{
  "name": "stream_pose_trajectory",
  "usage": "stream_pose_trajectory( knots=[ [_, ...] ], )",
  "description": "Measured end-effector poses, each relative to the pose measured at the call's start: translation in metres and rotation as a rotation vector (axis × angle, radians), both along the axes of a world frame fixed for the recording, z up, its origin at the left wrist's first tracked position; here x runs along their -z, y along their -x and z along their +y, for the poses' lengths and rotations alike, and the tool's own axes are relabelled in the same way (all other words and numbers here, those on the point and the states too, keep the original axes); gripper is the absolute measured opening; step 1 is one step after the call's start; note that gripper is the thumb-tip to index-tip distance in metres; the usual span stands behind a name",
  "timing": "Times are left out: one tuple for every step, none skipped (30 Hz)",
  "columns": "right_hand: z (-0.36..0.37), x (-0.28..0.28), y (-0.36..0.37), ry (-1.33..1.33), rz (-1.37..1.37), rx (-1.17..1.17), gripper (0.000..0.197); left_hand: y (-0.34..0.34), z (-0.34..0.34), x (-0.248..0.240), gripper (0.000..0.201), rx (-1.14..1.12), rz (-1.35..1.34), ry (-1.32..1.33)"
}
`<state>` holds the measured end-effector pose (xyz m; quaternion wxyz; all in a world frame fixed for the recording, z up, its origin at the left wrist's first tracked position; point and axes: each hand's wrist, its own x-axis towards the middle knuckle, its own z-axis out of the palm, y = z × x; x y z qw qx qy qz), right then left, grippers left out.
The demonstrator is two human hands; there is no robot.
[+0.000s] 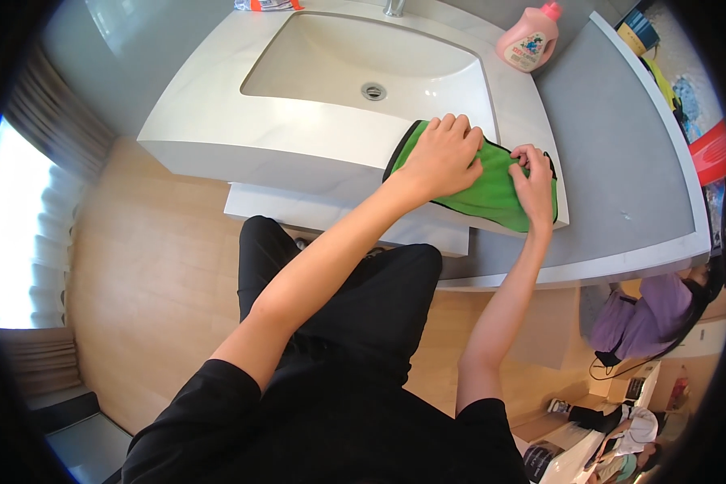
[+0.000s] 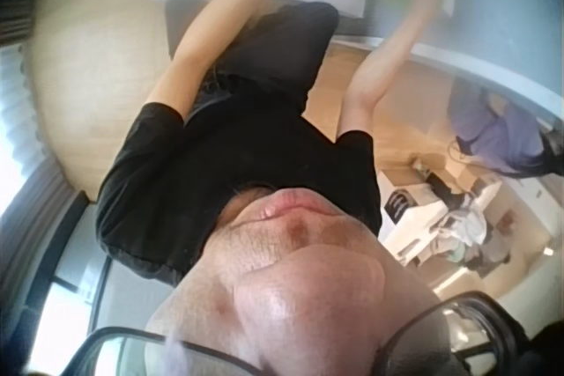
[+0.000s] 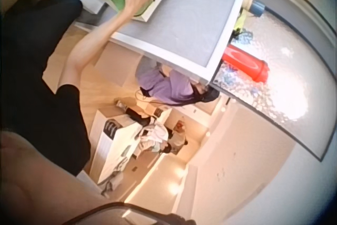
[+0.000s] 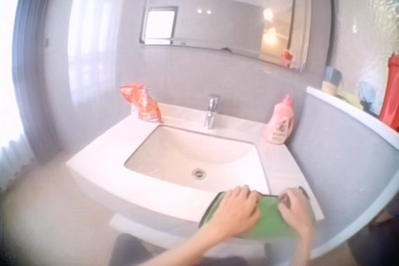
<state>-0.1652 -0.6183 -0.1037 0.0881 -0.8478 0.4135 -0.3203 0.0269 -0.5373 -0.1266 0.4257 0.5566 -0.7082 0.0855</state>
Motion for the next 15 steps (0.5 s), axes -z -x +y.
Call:
stream_pose_trajectory(
  knots=[
    [0.002, 0.000, -0.002, 0.036, 0.030, 0.011, 0.013, -0.001, 0.001, 0.000, 0.017, 0.001, 0.004, 0.003],
    [0.004, 0.000, -0.004, 0.050, 0.038, 0.001, 0.015, -0.003, 0.001, 0.000, 0.018, -0.002, 0.003, 0.019],
    [0.006, 0.000, -0.006, 0.054, 0.042, 0.002, 0.015, -0.004, 0.002, 0.001, 0.018, -0.003, 0.002, 0.035],
    [0.008, 0.001, -0.009, 0.052, 0.044, -0.005, 0.015, -0.007, 0.003, 0.001, 0.018, -0.002, 0.006, 0.038],
    [0.009, 0.001, -0.012, 0.049, 0.045, -0.013, 0.014, -0.010, 0.004, 0.002, 0.017, 0.000, 0.011, 0.042],
    [0.013, 0.001, -0.016, 0.043, 0.052, -0.025, 0.014, -0.013, 0.007, 0.002, 0.017, 0.000, 0.017, 0.045],
    [0.015, 0.000, -0.021, 0.046, 0.058, -0.027, 0.014, -0.017, 0.009, 0.002, 0.017, -0.002, 0.023, 0.048],
    [0.018, -0.001, -0.027, 0.040, 0.073, -0.034, 0.014, -0.024, 0.012, 0.002, 0.016, -0.004, 0.030, 0.047],
    [0.022, -0.001, -0.035, 0.033, 0.087, -0.040, 0.014, -0.032, 0.017, 0.002, 0.015, -0.005, 0.035, 0.046],
    [0.026, -0.001, -0.045, 0.035, 0.079, -0.061, 0.014, -0.042, 0.021, 0.001, 0.013, -0.012, 0.038, 0.043],
    [0.031, -0.001, -0.055, 0.037, 0.083, -0.066, 0.014, -0.052, 0.027, 0.002, 0.013, -0.017, 0.041, 0.044],
    [0.035, -0.001, -0.064, 0.035, 0.082, -0.086, 0.014, -0.062, 0.032, 0.001, 0.012, -0.031, 0.038, 0.025],
    [0.039, -0.001, -0.073, 0.033, 0.080, -0.108, 0.014, -0.072, 0.037, 0.001, 0.012, -0.046, 0.033, 0.005],
    [0.042, -0.001, -0.083, 0.063, 0.077, -0.141, 0.013, -0.083, 0.042, 0.001, 0.010, -0.053, 0.055, 0.024],
    [0.047, -0.001, -0.096, 0.066, 0.077, -0.145, 0.013, -0.095, 0.048, 0.000, 0.010, -0.057, 0.055, 0.026]
  ],
)
